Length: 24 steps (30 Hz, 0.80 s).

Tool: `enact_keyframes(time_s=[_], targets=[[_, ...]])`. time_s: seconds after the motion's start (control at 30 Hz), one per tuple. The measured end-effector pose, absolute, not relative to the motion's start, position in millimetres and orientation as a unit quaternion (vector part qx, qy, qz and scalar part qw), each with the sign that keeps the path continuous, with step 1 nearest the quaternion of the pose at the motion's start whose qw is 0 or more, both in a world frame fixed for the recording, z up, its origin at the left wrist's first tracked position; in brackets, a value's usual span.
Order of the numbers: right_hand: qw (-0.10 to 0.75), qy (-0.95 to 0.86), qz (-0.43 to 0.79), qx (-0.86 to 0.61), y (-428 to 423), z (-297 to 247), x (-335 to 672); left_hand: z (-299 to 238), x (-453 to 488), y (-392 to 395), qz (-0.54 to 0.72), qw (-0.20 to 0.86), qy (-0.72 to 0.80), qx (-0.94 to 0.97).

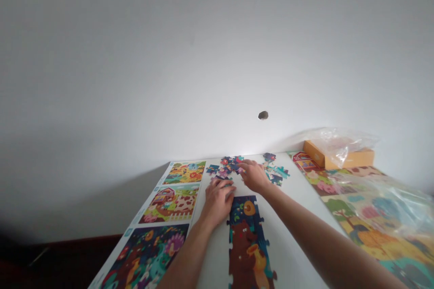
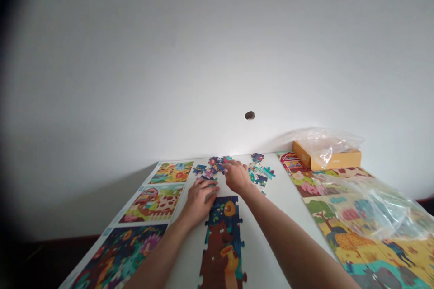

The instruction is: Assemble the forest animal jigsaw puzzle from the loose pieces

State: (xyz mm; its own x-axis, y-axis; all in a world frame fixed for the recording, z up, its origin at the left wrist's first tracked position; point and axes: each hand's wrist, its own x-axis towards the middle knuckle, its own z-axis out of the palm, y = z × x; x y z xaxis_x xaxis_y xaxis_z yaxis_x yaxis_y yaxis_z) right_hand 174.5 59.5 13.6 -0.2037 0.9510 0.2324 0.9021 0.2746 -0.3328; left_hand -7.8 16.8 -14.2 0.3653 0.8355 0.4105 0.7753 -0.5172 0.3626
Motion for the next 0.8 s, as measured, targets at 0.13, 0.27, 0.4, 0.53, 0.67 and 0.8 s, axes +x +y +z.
enact_keyframes(time_s=[0.13,0.27,0.4,0.53,0.67,0.8], targets=[[0.129,-0.834,0.086,-0.529,89,16,152,-16,-9,18,0.283,0.049,0.483,0.827],[0.112,-0.828,0.087,-0.543,91,13,157,-15,-8,16,0.284,0.055,0.490,0.822],[0.108,-0.804,0.067,-0.581,87,15,172,-13,-6,15,0.289,0.061,0.498,0.815],[0.114,-0.784,0.063,-0.608,91,19,171,-14,-5,17,0.292,0.058,0.505,0.810],[0.127,-0.772,0.074,-0.619,103,21,151,-17,-4,16,0.296,0.053,0.509,0.807],[0.125,-0.773,0.082,-0.616,116,19,130,-16,-5,15,0.295,0.057,0.505,0.809]])
